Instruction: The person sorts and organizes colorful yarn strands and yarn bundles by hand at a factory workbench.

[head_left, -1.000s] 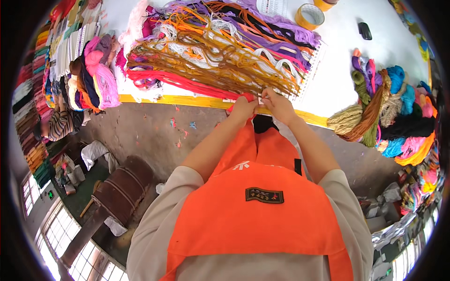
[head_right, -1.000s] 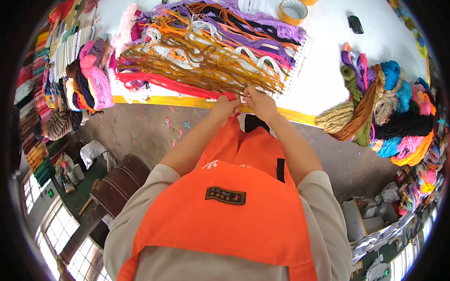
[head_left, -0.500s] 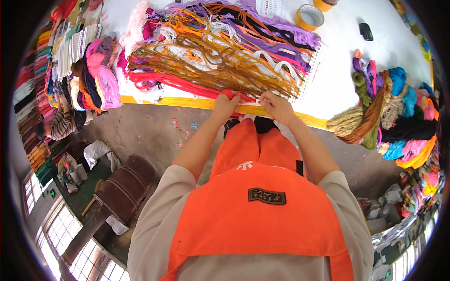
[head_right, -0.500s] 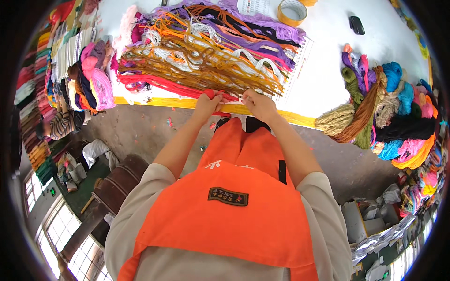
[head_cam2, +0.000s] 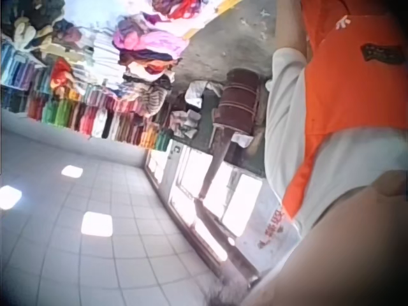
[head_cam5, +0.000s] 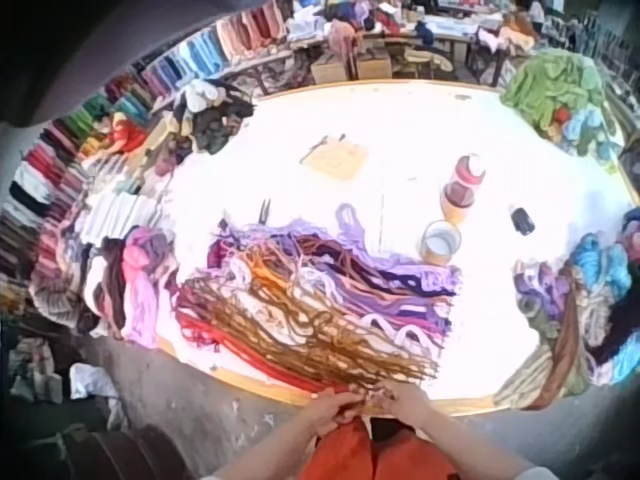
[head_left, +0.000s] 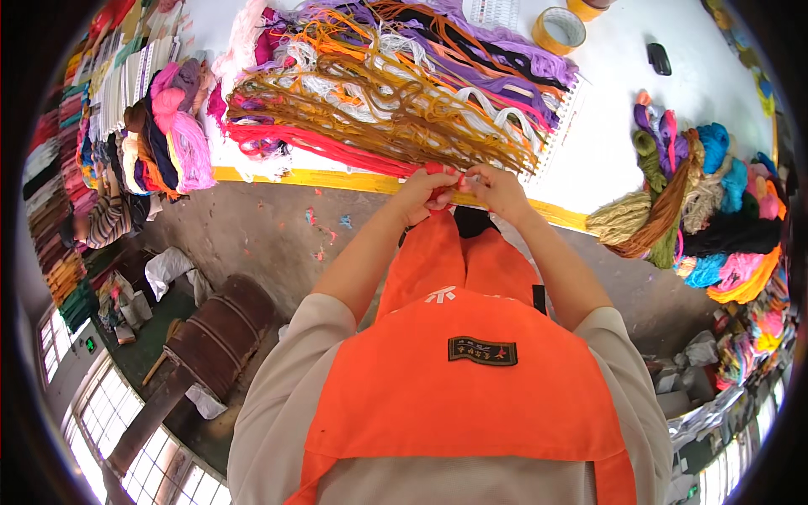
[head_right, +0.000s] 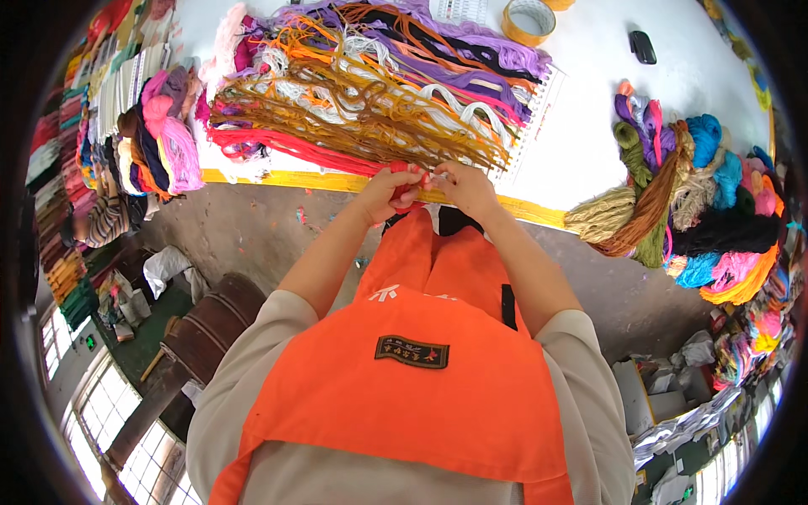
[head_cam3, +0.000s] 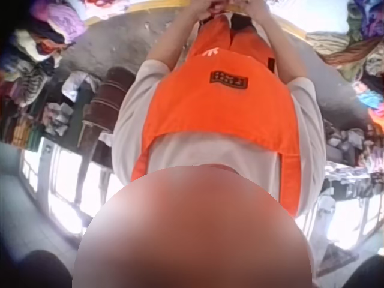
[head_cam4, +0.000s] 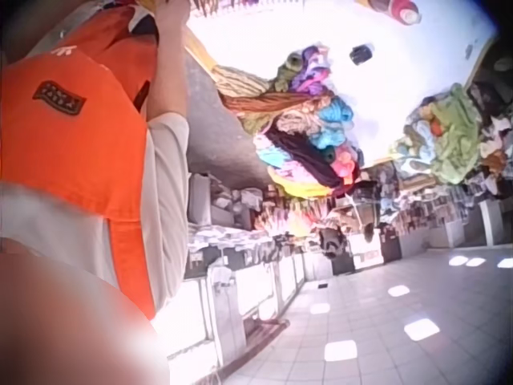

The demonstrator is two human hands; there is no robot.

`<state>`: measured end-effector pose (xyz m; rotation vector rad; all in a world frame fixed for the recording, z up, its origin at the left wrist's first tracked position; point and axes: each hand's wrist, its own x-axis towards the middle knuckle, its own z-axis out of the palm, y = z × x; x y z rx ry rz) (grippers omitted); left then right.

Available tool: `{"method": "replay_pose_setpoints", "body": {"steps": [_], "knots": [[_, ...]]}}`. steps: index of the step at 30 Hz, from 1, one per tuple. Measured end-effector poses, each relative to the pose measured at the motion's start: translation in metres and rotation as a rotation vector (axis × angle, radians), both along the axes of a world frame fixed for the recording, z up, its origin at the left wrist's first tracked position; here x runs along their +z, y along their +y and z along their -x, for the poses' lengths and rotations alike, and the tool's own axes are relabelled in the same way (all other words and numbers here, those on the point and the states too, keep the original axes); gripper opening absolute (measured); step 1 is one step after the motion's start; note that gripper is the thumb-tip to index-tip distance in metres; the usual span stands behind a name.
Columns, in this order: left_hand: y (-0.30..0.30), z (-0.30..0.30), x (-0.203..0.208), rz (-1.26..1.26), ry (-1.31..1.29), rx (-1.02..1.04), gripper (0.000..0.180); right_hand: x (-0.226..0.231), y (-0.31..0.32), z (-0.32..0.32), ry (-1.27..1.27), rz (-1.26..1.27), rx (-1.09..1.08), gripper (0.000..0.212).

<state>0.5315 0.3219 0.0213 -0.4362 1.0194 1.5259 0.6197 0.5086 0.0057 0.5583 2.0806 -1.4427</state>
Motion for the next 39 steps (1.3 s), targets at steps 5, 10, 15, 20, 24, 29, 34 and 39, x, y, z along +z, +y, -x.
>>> {"method": "replay_pose_setpoints", "body": {"steps": [5,10,15,20,24,29,34,39], "knots": [[0.008,0.006,0.001,-0.021,0.021,-0.169,0.013,-0.011,0.001,-0.005,-0.005,0.025,-0.051,0.033],[0.012,-0.003,-0.024,0.109,0.494,-0.680,0.014,0.004,0.000,-0.003,0.009,0.182,-0.102,0.038],[-0.025,0.021,-0.024,0.179,0.259,-0.128,0.016,-0.001,-0.001,-0.009,0.213,-0.133,0.143,0.041],[-0.103,0.070,0.048,0.180,0.041,0.231,0.012,-0.006,-0.006,-0.004,0.124,-0.204,0.164,0.040],[-0.183,0.126,0.067,0.152,0.202,0.508,0.010,0.007,-0.006,0.004,0.073,-0.211,0.192,0.038],[-0.184,0.137,0.096,1.069,0.934,0.021,0.035,0.009,-0.013,0.003,0.077,-0.256,0.195,0.037],[-0.109,0.085,0.147,0.439,0.705,-0.027,0.045,0.006,-0.025,-0.012,0.146,-0.293,0.110,0.040],[-0.075,0.049,0.183,-0.307,0.334,0.396,0.058,0.107,-0.068,0.028,0.302,0.170,-0.369,0.028]]}}
